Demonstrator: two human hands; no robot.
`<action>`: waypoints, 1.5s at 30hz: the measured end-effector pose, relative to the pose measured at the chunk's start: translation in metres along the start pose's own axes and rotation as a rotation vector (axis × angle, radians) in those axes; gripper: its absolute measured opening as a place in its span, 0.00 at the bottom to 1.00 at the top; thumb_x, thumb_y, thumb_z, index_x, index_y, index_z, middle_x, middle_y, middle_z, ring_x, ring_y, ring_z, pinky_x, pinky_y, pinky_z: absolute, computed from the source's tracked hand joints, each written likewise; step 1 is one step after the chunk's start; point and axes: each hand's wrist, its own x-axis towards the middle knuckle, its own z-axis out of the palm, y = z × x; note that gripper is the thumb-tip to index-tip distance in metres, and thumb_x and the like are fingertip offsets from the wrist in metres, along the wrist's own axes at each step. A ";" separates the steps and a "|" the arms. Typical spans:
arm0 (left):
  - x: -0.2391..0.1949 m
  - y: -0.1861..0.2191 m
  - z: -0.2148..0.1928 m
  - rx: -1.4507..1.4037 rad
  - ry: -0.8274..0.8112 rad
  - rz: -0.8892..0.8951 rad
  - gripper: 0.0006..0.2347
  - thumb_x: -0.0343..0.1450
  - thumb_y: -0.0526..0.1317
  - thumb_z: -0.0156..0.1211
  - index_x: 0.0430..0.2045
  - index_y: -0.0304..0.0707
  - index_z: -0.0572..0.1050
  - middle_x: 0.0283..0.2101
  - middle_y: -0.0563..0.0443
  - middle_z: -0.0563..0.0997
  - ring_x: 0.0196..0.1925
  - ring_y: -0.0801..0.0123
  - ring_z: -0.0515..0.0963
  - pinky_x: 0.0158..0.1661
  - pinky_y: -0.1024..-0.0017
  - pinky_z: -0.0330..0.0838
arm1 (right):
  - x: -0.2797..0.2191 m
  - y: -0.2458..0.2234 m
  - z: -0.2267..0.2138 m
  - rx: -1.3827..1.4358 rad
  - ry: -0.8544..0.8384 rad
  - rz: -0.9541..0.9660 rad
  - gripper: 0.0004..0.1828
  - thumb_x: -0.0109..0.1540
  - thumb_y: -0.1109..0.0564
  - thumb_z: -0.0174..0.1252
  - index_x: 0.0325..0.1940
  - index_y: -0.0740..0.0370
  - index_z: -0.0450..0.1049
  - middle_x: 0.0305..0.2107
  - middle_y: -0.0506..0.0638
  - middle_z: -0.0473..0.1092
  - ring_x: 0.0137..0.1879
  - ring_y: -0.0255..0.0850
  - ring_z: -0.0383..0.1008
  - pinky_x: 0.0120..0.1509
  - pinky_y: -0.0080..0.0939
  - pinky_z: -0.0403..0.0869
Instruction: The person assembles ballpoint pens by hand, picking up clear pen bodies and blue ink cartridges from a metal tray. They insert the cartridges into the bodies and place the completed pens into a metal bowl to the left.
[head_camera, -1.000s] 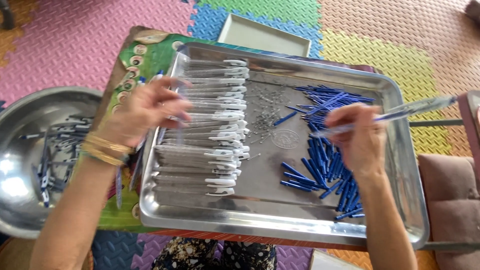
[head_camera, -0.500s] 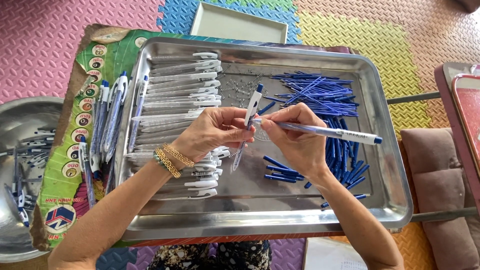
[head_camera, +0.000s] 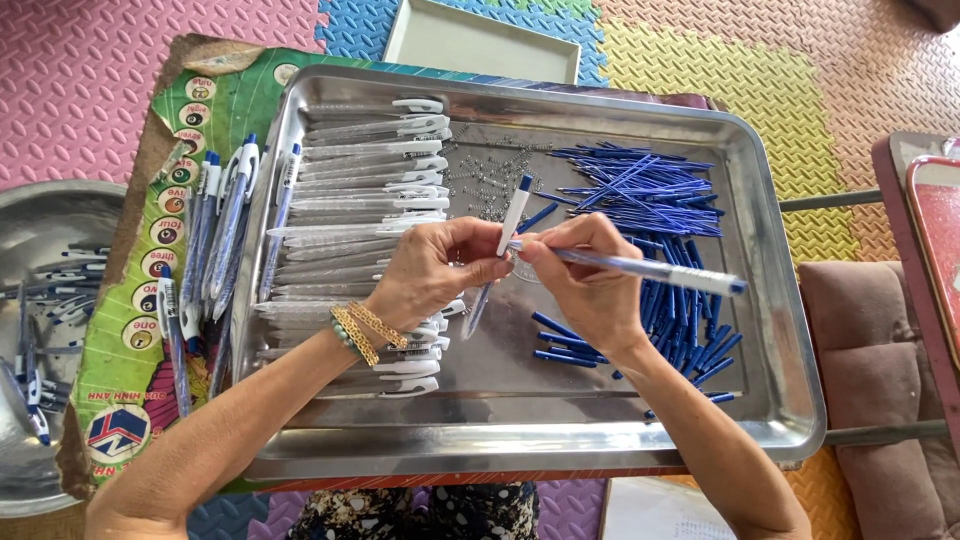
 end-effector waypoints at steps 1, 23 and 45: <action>0.001 -0.003 -0.002 0.103 0.018 0.029 0.17 0.68 0.37 0.81 0.52 0.41 0.86 0.42 0.48 0.92 0.41 0.73 0.92 0.40 0.73 0.91 | -0.001 0.003 0.003 -0.007 0.004 -0.041 0.08 0.62 0.65 0.76 0.39 0.64 0.81 0.33 0.59 0.82 0.40 0.45 0.87 0.44 0.36 0.82; -0.004 0.016 -0.006 0.092 -0.298 -0.051 0.23 0.74 0.35 0.72 0.67 0.44 0.78 0.45 0.43 0.90 0.43 0.71 0.86 0.46 0.70 0.89 | 0.017 0.005 -0.020 0.121 -0.146 0.165 0.17 0.78 0.55 0.50 0.61 0.70 0.76 0.33 0.53 0.75 0.35 0.36 0.77 0.41 0.34 0.77; -0.008 0.012 -0.011 0.056 -0.346 -0.228 0.28 0.71 0.34 0.72 0.71 0.42 0.76 0.43 0.44 0.87 0.38 0.70 0.87 0.42 0.68 0.91 | 0.047 0.069 -0.183 -0.678 0.221 0.266 0.16 0.84 0.44 0.56 0.56 0.59 0.76 0.35 0.58 0.65 0.34 0.51 0.69 0.37 0.50 0.68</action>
